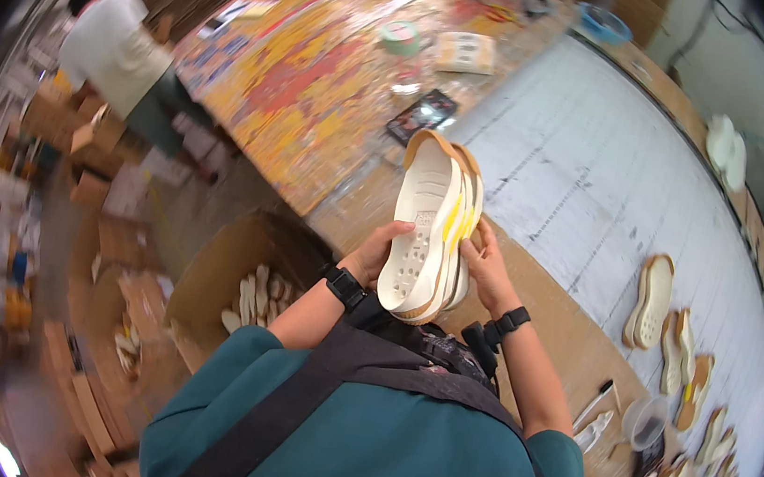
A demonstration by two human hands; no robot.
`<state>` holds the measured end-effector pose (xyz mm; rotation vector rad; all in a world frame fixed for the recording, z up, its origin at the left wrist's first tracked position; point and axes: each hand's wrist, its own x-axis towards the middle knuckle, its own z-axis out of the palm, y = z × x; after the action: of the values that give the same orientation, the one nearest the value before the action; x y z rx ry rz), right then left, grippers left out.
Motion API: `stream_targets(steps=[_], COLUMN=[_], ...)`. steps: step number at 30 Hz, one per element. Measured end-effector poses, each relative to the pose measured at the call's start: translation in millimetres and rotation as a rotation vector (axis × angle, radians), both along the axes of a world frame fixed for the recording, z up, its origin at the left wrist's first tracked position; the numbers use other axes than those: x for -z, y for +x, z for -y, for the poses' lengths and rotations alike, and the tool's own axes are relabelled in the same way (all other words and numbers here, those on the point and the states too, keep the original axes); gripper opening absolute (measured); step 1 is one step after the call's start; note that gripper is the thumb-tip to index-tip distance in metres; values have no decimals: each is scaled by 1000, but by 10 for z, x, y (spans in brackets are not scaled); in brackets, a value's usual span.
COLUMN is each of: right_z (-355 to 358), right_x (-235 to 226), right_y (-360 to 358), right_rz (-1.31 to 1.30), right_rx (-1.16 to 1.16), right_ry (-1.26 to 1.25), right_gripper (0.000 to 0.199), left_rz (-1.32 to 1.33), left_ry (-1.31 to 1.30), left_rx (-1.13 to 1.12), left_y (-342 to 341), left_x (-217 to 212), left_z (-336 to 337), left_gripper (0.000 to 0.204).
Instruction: Inspecting and applying glue to shoe soles in a manufacturing environment.
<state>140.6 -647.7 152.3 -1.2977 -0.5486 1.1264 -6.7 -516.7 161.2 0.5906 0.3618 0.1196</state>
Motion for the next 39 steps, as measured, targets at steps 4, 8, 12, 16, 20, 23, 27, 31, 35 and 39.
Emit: stream_targets(steps=[4, 8, 12, 16, 20, 23, 27, 31, 35, 39], right_z=[-255, -663, -970, -1088, -960, -895, -596, -239, 99, 309], right_x=[-406, -858, -1130, -1071, -970, -645, -430, -244, -129, -222], right_y=[-219, -621, -1193, -1669, -1833, -1518, -946, -770, -568, -378], right_rz=[98, 301, 195, 251, 243, 336, 257, 127, 1, -98], right_rx=[-251, -462, -769, -960, -1017, -827, -649, -514, -444, -266], right_ry=[39, 214, 376, 533, 199, 57, -240, -357, -432, -415], right_gripper=[56, 53, 51, 45, 36, 30, 32, 31, 34, 39], left_rz=[139, 136, 491, 604, 703, 758, -498, -833, -895, -997], left_ry=[-102, -62, -158, -390, -620, -785, -535, -330, -359, -188], left_rx=[-338, -797, -1059, -1237, -1479, -1729, -1189, -855, -660, -547], left_y=[-568, -1311, -1892, -2828, -3004, -3228, -2926, -2624, -2239, -2248], left_x=[-243, -317, 361, 739, 1100, 1394, 1553, 2026, 1953, 2021], left_z=[109, 237, 630, 953, 272, 363, 388, 570, 658, 567], left_gripper=[50, 44, 45, 50, 55, 59, 74, 57, 35, 28])
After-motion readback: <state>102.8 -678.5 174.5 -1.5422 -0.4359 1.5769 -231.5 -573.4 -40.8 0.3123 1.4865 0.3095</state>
